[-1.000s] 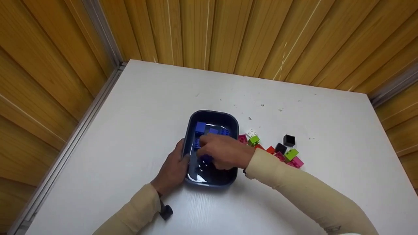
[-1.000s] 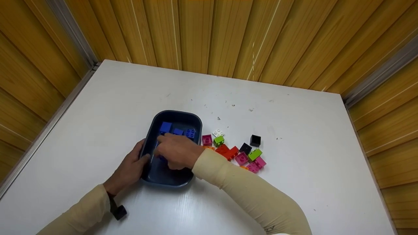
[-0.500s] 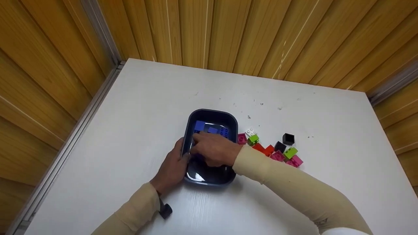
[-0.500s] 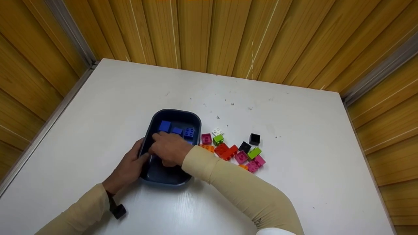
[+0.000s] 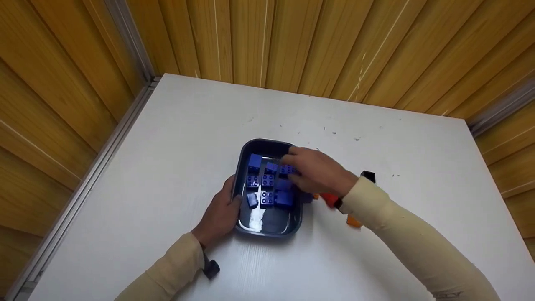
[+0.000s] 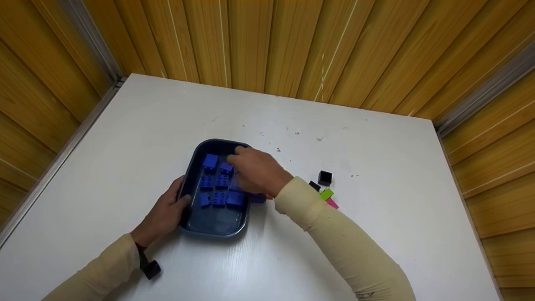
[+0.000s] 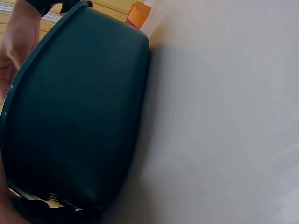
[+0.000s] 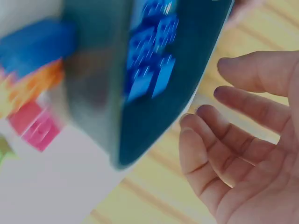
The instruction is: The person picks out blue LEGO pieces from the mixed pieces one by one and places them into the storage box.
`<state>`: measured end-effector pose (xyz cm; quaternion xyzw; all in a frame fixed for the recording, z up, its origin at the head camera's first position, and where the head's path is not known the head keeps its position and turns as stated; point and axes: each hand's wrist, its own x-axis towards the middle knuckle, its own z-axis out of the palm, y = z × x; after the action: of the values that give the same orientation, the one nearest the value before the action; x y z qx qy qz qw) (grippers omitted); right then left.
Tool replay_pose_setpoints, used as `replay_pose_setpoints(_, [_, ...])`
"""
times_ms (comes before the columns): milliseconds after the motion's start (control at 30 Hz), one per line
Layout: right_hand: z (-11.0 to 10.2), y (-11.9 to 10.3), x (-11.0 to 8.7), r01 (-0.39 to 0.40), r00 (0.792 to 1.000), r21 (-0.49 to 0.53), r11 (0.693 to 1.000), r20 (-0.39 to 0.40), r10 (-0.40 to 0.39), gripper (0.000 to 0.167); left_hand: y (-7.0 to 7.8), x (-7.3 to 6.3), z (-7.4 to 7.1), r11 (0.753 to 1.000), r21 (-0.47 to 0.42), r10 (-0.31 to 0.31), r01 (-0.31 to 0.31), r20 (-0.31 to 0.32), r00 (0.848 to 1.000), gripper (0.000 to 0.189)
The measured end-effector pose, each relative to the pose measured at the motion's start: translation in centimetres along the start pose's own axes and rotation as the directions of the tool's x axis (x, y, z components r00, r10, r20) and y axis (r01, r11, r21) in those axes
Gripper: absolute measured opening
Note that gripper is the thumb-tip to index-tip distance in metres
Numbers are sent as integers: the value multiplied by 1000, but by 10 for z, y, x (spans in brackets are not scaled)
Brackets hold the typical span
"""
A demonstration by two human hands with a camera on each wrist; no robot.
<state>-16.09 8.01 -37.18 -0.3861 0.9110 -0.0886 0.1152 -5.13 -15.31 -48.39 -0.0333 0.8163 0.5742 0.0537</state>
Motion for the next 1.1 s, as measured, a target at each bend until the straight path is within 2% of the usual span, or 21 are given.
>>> replay_pose_setpoints(100, [-2, 17, -11, -98, 995, 12, 995, 37, 98, 32, 1, 1, 1, 1000, 5, 4, -4, -2, 1000, 61])
replay_pose_setpoints(233, [10, 30, -31, -194, 979, 42, 980, 68, 191, 37, 1, 4, 4, 999, 21, 26, -26, 31, 999, 61])
replay_pose_setpoints(367, [23, 29, -43, -269, 963, 159, 950, 15, 270, 45, -3, 4, 3, 999, 34, 33, -35, 51, 998, 61])
replay_pose_setpoints(467, [32, 24, -48, -286, 954, 206, 936, -33, 299, 40, -7, 2, -1, 999, 34, 18, -20, 66, 998, 62])
replay_pose_setpoints(567, [44, 18, -46, -258, 964, 162, 952, -18, 265, 36, -13, -4, -8, 999, 36, -12, 9, 63, 998, 62])
replay_pose_setpoints(667, [60, 10, -33, -195, 981, 106, 975, 35, 192, 39, -20, -14, -20, 998, 40, -51, 50, 36, 998, 61])
replay_pose_setpoints(767, [75, 3, -18, -130, 990, 91, 987, 68, 124, 38, -27, -21, -33, 995, 51, -87, 86, 13, 996, 62])
replay_pose_setpoints(933, [85, -4, 2, -19, 999, 85, 996, 48, 15, 25, -34, -29, -47, 991, 53, -120, 121, -10, 993, 63])
replay_pose_setpoints(1100, [86, -9, 10, 29, 999, 109, 994, 34, -33, 22, -38, -31, -55, 989, 59, -133, 134, -25, 991, 63])
